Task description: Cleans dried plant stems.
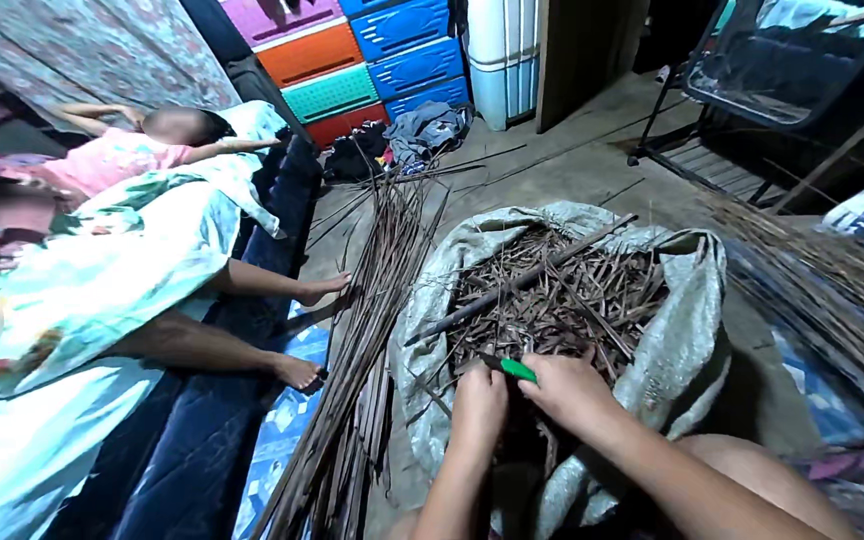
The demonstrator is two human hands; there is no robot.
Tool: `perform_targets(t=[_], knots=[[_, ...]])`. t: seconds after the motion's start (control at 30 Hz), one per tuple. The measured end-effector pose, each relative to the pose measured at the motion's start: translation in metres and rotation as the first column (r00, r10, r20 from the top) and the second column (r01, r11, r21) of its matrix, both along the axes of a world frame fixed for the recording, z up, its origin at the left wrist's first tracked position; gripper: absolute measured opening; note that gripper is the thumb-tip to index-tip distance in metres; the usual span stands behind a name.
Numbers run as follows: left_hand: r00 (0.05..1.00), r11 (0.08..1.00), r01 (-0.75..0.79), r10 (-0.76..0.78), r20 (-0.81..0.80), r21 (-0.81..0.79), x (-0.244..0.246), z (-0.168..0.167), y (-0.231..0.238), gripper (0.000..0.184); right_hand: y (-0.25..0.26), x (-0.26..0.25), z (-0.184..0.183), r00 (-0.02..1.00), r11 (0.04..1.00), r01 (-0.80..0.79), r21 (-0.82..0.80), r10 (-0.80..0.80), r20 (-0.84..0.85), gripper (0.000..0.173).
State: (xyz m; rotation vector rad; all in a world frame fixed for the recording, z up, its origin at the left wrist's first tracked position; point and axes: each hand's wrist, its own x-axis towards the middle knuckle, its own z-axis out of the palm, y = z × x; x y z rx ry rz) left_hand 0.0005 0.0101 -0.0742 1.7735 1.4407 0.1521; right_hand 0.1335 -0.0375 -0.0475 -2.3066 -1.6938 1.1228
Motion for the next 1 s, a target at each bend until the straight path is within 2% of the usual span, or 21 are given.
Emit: perform_targets(t=[0.07,0.17,0.33,0.43,0.57,0.67,0.77,0.83,0.93,1.0], knots=[[1.0,1.0,0.019,-0.018,-0.025,0.006,0.001,0.003,-0.001,0.042,-0.002,-0.005,-0.002,0.998,1.0,-0.003,-0.027,0.005,0.065,0.033],[0.997,0.998,0.06,-0.058,-0.041,0.035,0.004,0.003,-0.004,0.038,0.008,-0.001,-0.013,0.99,0.998,0.068,-0.007,-0.066,0.124,0.033],[0.997,0.997,0.082,-0.082,-0.011,0.006,0.003,0.001,-0.009,0.045,0.03,0.037,-0.036,0.92,0.924,0.372,0.085,-0.379,0.101,0.036],[0.998,0.998,0.061,-0.061,-0.004,0.0,-0.001,0.001,-0.005,0.045,0.03,0.036,-0.018,0.944,0.946,0.325,0.004,-0.325,0.051,0.041],[0.999,0.999,0.037,-0.037,-0.018,-0.003,-0.002,0.003,0.0,0.043,0.011,0.008,-0.009,0.99,0.994,0.103,-0.029,-0.105,-0.094,0.034],[0.998,1.0,0.028,-0.028,-0.048,0.001,-0.002,0.004,0.0,0.042,0.004,-0.004,-0.01,0.999,0.998,0.019,-0.067,-0.022,-0.037,0.033],[0.997,0.999,0.048,-0.047,-0.054,0.009,0.001,0.004,-0.003,0.038,0.011,-0.004,-0.016,0.994,0.997,0.069,-0.036,-0.066,0.083,0.034],[0.997,0.998,0.066,-0.066,-0.041,-0.013,0.003,0.006,-0.005,0.044,0.022,0.006,-0.025,0.977,0.985,0.172,-0.003,-0.17,0.127,0.034],[0.998,0.998,0.067,-0.067,0.002,0.019,0.002,-0.002,-0.01,0.044,0.031,0.027,-0.03,0.944,0.951,0.306,0.029,-0.308,0.12,0.035],[0.998,0.998,0.057,-0.057,0.001,0.014,0.0,-0.002,-0.007,0.044,0.029,0.026,-0.021,0.958,0.96,0.28,0.011,-0.28,0.054,0.037]])
